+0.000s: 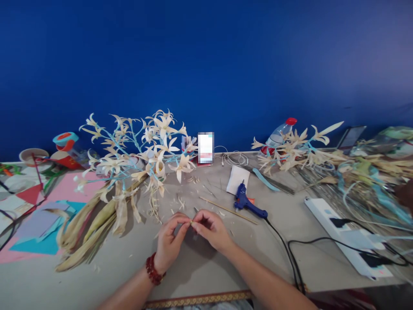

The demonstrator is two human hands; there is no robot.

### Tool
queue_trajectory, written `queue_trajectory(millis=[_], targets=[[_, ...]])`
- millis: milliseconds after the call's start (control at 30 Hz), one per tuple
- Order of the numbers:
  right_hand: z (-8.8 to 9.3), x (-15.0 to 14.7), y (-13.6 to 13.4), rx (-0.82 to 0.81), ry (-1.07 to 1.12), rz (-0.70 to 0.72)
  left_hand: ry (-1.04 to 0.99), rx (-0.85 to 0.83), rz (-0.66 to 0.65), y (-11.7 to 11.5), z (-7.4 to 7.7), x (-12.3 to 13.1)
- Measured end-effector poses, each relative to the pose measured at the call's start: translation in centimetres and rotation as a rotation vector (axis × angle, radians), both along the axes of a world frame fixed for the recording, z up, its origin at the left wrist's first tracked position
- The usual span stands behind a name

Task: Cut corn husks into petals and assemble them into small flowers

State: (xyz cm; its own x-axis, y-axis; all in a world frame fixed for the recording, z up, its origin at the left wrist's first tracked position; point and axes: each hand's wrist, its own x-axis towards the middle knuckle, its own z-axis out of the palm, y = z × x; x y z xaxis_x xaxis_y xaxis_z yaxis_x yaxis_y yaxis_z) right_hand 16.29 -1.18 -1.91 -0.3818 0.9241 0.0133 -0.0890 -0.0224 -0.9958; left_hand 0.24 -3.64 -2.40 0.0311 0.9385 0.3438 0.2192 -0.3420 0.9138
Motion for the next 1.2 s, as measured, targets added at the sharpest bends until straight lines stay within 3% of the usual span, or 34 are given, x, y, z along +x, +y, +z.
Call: queue_trajectory(millis=[300,500,633,900,1067,1200], targets=[[0.7,0.6,0.2,0.283,-0.108,-0.071,-0.353,-0.414,-0.084,0.6,-1.0,-0.1],[1.0,0.6,0.5,0.494,-0.216,-0.04,-0.514,-0.525,-0.206,0.7,-1.4,-0.2],[1.4,1.1,0.7,0.574,-0.229,-0.024,-0.569,-0.598,-0.266,0.6,-0.9,-0.6],[2.4,1.7,1.0,0.568,-0.417,0.025,-0.481,-0.642,-0.377,1.2,0.9,-1.3],[3.0,1.6,0.6,0.595,-0.569,0.051,-0.452,-0.641,-0.359,1.2,0.6,-1.0],[3.7,3.0,1.6,0.499,-0.756,0.03,-0.513,-0.69,-0.326,1.3,0.1,-0.8]])
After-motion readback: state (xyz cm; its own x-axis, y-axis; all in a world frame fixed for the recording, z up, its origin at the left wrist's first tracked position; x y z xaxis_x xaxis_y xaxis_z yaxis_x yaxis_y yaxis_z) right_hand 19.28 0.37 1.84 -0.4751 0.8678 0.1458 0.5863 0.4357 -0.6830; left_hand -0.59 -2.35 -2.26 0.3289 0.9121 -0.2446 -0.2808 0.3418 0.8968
